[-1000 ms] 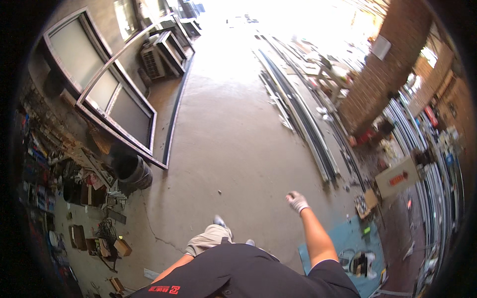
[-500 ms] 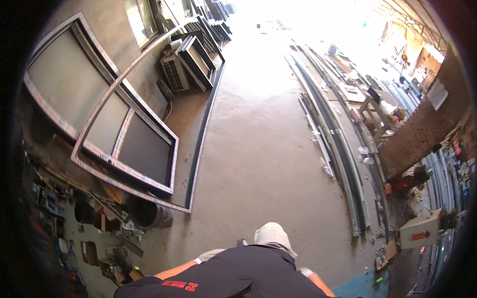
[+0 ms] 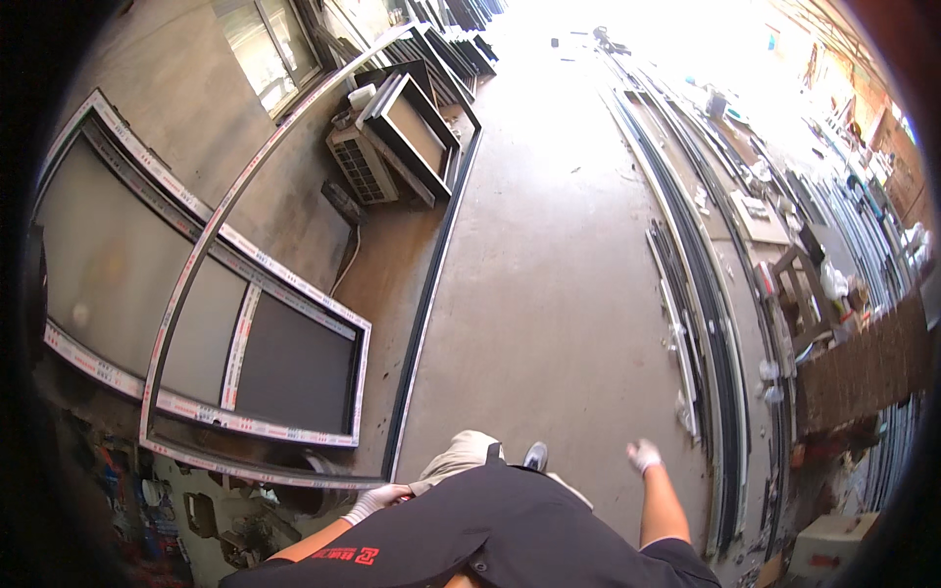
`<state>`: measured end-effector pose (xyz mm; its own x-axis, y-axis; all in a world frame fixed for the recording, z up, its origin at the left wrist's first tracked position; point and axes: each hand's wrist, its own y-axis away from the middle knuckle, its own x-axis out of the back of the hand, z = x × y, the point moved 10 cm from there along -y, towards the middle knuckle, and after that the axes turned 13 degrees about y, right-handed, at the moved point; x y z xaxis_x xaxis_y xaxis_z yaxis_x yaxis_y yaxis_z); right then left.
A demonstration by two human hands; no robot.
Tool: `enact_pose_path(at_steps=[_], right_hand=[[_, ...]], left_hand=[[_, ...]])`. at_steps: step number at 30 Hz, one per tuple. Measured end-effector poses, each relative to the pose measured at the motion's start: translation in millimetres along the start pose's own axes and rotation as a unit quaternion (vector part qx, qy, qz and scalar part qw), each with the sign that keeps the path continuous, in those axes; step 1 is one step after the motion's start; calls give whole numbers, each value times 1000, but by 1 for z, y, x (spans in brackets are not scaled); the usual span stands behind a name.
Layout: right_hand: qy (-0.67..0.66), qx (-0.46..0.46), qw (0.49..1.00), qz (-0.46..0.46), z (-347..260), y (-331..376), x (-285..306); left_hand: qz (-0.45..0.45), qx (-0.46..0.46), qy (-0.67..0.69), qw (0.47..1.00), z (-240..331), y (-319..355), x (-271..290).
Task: The person handles long aluminum profiles, measures them with a tape measure, and uses a cutting machine to trim the pieces. The person then assembles the cut profiles into rectangular window frames on a workbench.
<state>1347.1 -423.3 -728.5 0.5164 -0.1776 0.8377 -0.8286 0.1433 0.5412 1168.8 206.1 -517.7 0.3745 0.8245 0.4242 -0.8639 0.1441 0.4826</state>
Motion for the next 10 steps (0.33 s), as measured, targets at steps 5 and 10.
enact_pose_path(at_steps=[5,10], right_hand=[[-229,80,946,216,-81,-228,277],[-228,116,939,229,-185,-362,375]], left_hand=[[212,154,353,898,-15,-124,147],[111,14,651,750,79,-321,232]])
